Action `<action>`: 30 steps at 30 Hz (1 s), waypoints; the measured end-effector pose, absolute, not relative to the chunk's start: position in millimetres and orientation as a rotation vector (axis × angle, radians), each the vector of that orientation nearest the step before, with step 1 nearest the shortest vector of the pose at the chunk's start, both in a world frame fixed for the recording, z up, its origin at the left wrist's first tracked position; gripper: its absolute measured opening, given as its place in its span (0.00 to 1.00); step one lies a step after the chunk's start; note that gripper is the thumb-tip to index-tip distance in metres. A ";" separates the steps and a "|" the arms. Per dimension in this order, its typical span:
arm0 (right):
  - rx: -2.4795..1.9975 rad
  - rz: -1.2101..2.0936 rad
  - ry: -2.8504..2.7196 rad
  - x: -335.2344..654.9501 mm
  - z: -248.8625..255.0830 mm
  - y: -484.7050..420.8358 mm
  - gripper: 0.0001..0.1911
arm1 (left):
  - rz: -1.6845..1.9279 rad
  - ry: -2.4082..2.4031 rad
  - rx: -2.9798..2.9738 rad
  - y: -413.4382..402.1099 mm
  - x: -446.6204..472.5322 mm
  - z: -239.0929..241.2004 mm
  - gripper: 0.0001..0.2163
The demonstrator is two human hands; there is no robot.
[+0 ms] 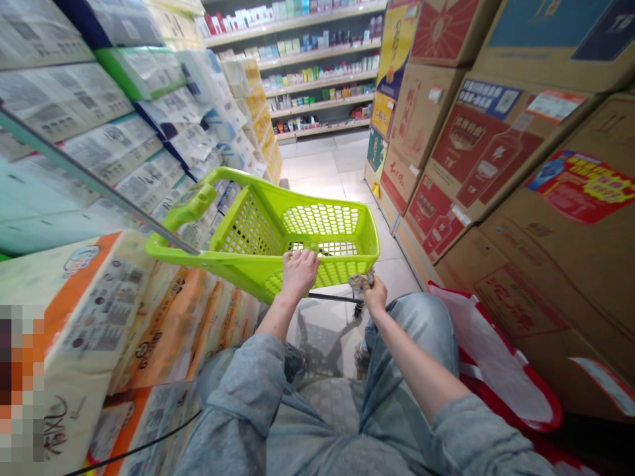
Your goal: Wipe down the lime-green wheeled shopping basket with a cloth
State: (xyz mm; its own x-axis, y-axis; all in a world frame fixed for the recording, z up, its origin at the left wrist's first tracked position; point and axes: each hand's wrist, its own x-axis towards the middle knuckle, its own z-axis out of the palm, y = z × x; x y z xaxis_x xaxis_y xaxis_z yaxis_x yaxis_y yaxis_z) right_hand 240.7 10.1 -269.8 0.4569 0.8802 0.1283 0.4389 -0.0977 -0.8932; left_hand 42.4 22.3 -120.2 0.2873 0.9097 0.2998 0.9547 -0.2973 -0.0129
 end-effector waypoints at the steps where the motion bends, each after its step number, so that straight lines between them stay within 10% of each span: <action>1: -1.707 0.516 -1.129 241.2 -265.3 11.0 0.14 | -0.346 -1.733 -2.360 22.9 42.4 -120.5 0.13; 30: -1.412 0.070 -1.884 272.4 -180.4 29.4 0.16 | -0.336 -1.718 -2.346 21.6 44.1 -121.3 0.13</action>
State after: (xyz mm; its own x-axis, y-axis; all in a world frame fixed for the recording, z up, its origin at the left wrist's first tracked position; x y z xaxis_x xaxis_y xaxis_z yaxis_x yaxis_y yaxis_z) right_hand 272.4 29.4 -180.4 -0.0932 0.8393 0.5356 0.7971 0.3852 -0.4650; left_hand 44.1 21.6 -121.3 0.2929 0.9057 0.3065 0.9544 -0.2961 -0.0372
